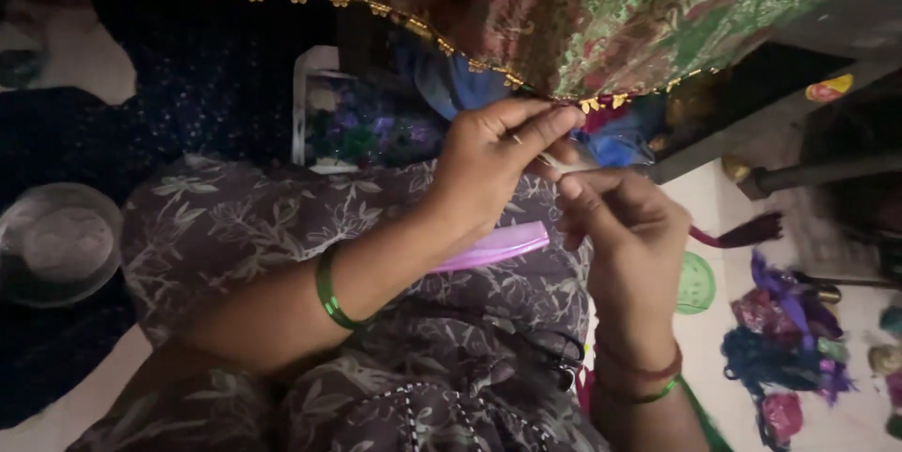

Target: The recorder is crafting and attaching decorative tassels to the edge of a saree using thread, a needle, a comb, and scissors.

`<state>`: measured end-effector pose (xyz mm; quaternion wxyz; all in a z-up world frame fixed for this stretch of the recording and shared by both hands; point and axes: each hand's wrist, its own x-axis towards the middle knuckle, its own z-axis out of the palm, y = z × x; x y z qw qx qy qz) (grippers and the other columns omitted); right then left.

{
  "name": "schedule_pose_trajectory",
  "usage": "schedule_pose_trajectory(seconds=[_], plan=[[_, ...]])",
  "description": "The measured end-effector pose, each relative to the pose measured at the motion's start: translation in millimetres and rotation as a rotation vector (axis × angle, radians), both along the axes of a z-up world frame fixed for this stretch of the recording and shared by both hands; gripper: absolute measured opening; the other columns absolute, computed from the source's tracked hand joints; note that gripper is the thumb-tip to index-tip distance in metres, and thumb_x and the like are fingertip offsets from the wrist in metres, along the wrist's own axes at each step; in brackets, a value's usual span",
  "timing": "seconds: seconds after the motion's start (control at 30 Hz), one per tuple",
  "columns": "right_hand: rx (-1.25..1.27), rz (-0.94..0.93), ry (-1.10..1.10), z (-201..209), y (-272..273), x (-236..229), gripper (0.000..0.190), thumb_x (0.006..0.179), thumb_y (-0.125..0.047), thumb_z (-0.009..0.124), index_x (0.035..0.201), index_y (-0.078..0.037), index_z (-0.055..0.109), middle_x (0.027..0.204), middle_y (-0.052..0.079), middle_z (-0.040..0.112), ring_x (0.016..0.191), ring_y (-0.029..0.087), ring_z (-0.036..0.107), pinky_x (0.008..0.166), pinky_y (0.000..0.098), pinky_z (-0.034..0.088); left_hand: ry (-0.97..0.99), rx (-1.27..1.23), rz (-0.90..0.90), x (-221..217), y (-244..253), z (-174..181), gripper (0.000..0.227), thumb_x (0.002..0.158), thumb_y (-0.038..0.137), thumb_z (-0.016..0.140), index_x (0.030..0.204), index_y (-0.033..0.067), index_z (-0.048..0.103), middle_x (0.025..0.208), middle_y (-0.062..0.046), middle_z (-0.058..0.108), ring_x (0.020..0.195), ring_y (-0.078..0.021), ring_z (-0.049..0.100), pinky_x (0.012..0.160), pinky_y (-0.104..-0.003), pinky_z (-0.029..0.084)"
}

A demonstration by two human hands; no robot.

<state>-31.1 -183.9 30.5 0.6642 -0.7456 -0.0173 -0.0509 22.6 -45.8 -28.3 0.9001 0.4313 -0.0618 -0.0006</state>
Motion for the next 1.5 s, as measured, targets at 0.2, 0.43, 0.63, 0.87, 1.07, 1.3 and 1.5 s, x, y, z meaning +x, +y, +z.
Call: schedule_pose_trajectory(seconds=[0.2,0.43,0.63,0.87,1.07,1.3,1.5], plan=[[-0.019,0.010,0.066,-5,-11,-2,0.010,0.094,-0.007,0.073,0.091,0.003,0.072,0.074,0.004,0.067,0.063,0.009,0.060,0.058,0.0240,0.047,0.063,-0.186,-0.101,5,1,-5,0.025,0.100,0.020,0.073,0.109,-0.0021,0.075,0.089,-0.007,0.072,0.077,-0.0116,0.066,0.066,-0.025,0.054],[0.008,0.023,0.068,-14,-13,-1,0.010,0.094,-0.007,0.072,0.092,0.003,0.071,0.075,0.004,0.067,0.062,0.010,0.059,0.058,0.0245,0.046,0.125,-0.172,-0.101,3,1,3,0.025,0.097,0.023,0.072,0.110,0.0020,0.074,0.095,-0.002,0.074,0.079,-0.0083,0.067,0.062,-0.021,0.047],[0.053,-0.009,0.098,-17,-10,0,0.011,0.094,-0.008,0.071,0.093,0.003,0.072,0.071,0.005,0.067,0.060,0.010,0.059,0.056,0.0248,0.046,0.133,-0.157,-0.111,1,2,6,0.022,0.098,0.022,0.071,0.108,0.0028,0.075,0.092,-0.001,0.072,0.074,-0.0061,0.062,0.058,-0.020,0.042],[0.017,0.030,0.123,-23,-16,-4,0.010,0.093,-0.008,0.073,0.093,0.003,0.073,0.078,0.006,0.066,0.066,0.011,0.057,0.059,0.0258,0.043,0.097,-0.133,-0.077,5,2,-1,0.023,0.101,0.020,0.070,0.109,-0.0010,0.076,0.074,0.000,0.063,0.063,-0.0051,0.054,0.056,-0.021,0.040],[0.345,0.433,-0.153,17,-46,1,0.013,0.095,-0.020,0.069,0.100,-0.010,0.076,0.118,0.005,0.070,0.123,0.020,0.059,0.110,0.0484,0.036,0.146,-0.123,-0.096,15,14,1,0.023,0.099,0.017,0.070,0.110,-0.0026,0.074,0.077,0.001,0.065,0.061,-0.0041,0.052,0.051,-0.020,0.036],[0.866,0.424,-0.380,5,-152,-1,0.023,0.109,-0.029,0.067,0.118,-0.008,0.069,0.119,-0.002,0.074,0.108,0.007,0.063,0.118,0.0407,0.045,0.166,-0.020,-0.183,21,27,4,0.023,0.098,0.017,0.068,0.109,-0.0020,0.075,0.083,-0.001,0.071,0.061,-0.0048,0.056,0.054,-0.020,0.042],[-0.169,0.265,-0.345,31,-33,2,0.028,0.092,0.013,0.071,0.118,0.003,0.074,0.120,0.015,0.071,0.092,0.016,0.071,0.074,0.0261,0.062,0.139,0.103,-0.275,18,28,14,0.023,0.100,0.018,0.068,0.106,-0.0024,0.076,0.076,-0.003,0.067,0.060,-0.0075,0.059,0.053,-0.022,0.047]])
